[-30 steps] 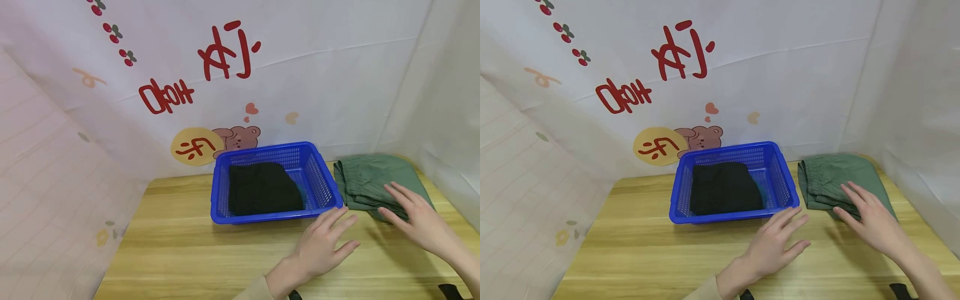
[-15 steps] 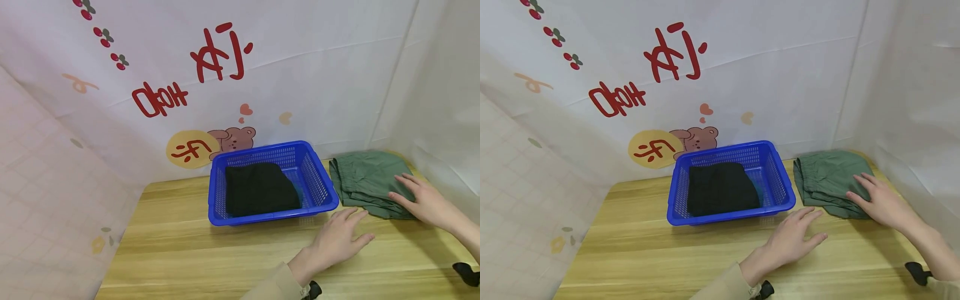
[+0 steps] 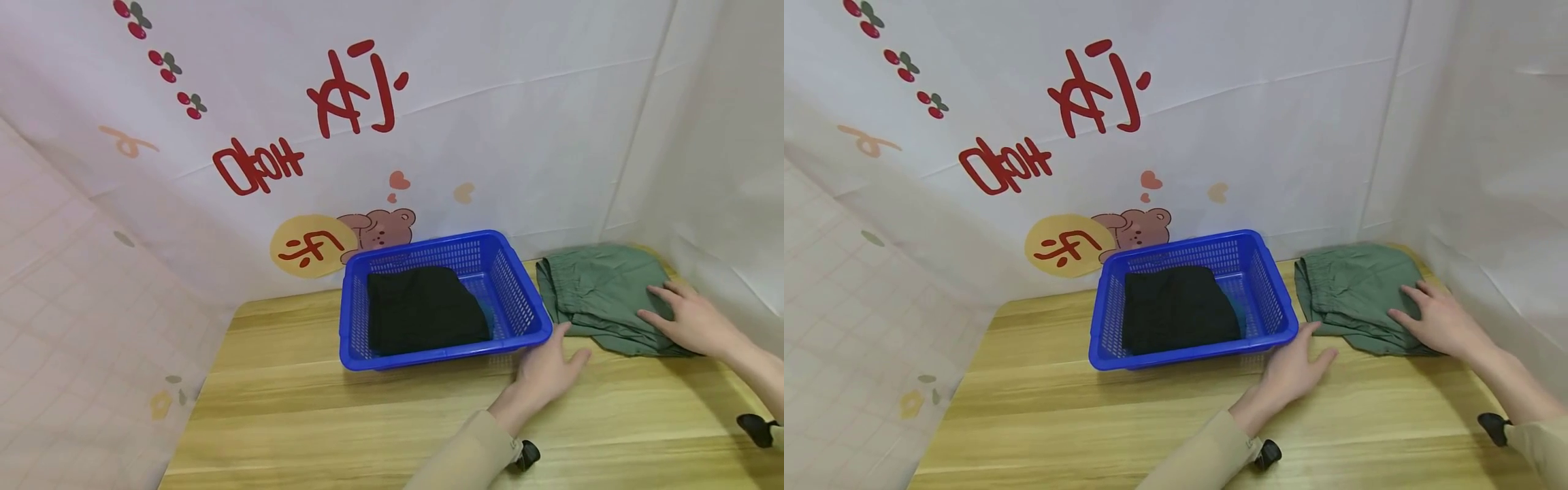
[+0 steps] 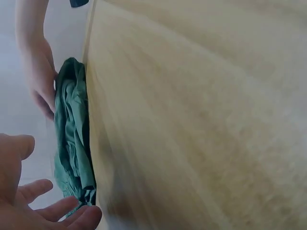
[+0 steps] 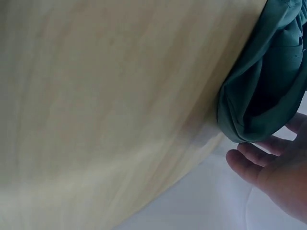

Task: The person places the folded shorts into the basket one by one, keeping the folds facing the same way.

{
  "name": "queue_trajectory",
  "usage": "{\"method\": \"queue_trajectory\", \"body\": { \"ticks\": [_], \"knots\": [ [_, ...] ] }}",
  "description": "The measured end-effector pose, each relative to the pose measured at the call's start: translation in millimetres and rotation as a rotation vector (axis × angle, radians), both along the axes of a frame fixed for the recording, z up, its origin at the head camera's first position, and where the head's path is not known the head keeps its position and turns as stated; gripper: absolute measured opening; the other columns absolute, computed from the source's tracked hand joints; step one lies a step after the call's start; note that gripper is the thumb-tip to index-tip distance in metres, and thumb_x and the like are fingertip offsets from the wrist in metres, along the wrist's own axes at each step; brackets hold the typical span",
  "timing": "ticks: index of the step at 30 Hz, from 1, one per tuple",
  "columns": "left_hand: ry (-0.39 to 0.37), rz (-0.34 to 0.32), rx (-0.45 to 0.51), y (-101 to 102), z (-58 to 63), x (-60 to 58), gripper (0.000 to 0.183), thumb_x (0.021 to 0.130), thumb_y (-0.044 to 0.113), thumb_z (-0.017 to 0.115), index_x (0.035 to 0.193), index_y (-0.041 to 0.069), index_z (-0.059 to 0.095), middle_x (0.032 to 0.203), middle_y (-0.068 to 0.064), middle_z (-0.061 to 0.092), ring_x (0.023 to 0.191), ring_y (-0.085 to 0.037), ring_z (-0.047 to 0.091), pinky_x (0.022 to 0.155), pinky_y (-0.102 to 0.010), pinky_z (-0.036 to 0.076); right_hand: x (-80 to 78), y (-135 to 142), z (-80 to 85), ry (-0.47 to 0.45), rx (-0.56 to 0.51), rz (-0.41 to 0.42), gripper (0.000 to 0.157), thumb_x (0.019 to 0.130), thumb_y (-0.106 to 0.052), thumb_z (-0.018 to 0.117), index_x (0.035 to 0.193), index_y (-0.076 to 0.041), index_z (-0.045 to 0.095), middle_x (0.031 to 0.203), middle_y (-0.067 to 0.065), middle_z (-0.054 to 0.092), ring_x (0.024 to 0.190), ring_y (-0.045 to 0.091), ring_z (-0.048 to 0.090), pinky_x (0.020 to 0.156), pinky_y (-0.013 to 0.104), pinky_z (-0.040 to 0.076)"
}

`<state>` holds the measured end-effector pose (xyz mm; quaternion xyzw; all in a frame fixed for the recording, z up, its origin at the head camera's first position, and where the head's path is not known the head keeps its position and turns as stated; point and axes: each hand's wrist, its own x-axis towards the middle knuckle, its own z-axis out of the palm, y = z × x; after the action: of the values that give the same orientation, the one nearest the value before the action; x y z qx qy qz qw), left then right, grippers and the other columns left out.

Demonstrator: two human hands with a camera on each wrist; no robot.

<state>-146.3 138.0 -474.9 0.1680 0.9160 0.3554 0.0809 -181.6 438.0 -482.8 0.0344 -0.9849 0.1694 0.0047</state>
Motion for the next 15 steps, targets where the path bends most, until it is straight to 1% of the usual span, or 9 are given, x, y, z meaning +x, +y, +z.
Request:
{"method": "queue_trajectory", "body": {
  "ticks": [3,4,8,10,15],
  "knots": [
    [-0.006,0.021,0.013,4,0.4,-2.4,0.054,0.103,0.049,0.063,0.154,0.034,0.051,0.158,0.01,0.054,0.146,-0.01,0.053,0.115,-0.026,0.049,0.6,0,-0.1,-0.014,0.013,0.004,0.074,0.107,-0.038,0.059,0.144,0.024,0.042,0.144,0.058,0.03,0.126,0.076,0.034,0.099,0.082,0.035],
    [-0.003,0.026,0.012,5,0.5,-3.0,0.054,0.103,0.049,0.063,0.153,0.035,0.05,0.158,0.01,0.054,0.146,-0.009,0.053,0.115,-0.027,0.049,1.1,0,-0.3,-0.018,0.022,0.009,0.074,0.107,-0.038,0.059,0.144,0.024,0.042,0.144,0.058,0.031,0.126,0.076,0.034,0.099,0.082,0.036],
    [-0.034,0.053,0.026,9,-0.7,-4.4,0.053,0.103,0.048,0.063,0.153,0.036,0.05,0.157,0.012,0.054,0.144,-0.009,0.054,0.11,-0.028,0.051,6.6,0,-2.5,-0.015,0.069,0.025,0.073,0.105,-0.039,0.062,0.142,0.022,0.047,0.142,0.056,0.036,0.123,0.075,0.04,0.097,0.081,0.041],
    [-0.058,0.065,0.039,11,-1.8,-4.5,0.053,0.103,0.048,0.063,0.152,0.036,0.05,0.157,0.013,0.054,0.145,-0.009,0.053,0.109,-0.028,0.052,10.9,0,-4.2,-0.006,0.079,0.029,0.072,0.104,-0.039,0.064,0.14,0.022,0.049,0.141,0.055,0.038,0.122,0.074,0.042,0.095,0.08,0.042],
    [-0.137,0.125,0.104,16,-3.1,-6.0,0.054,0.103,0.047,0.064,0.154,0.037,0.048,0.162,0.011,0.048,0.149,-0.013,0.049,0.113,-0.033,0.05,20.7,-2,-6.3,-0.005,0.079,0.036,0.071,0.103,-0.038,0.066,0.14,0.02,0.051,0.141,0.054,0.04,0.122,0.073,0.043,0.095,0.079,0.042]
  ]
}}
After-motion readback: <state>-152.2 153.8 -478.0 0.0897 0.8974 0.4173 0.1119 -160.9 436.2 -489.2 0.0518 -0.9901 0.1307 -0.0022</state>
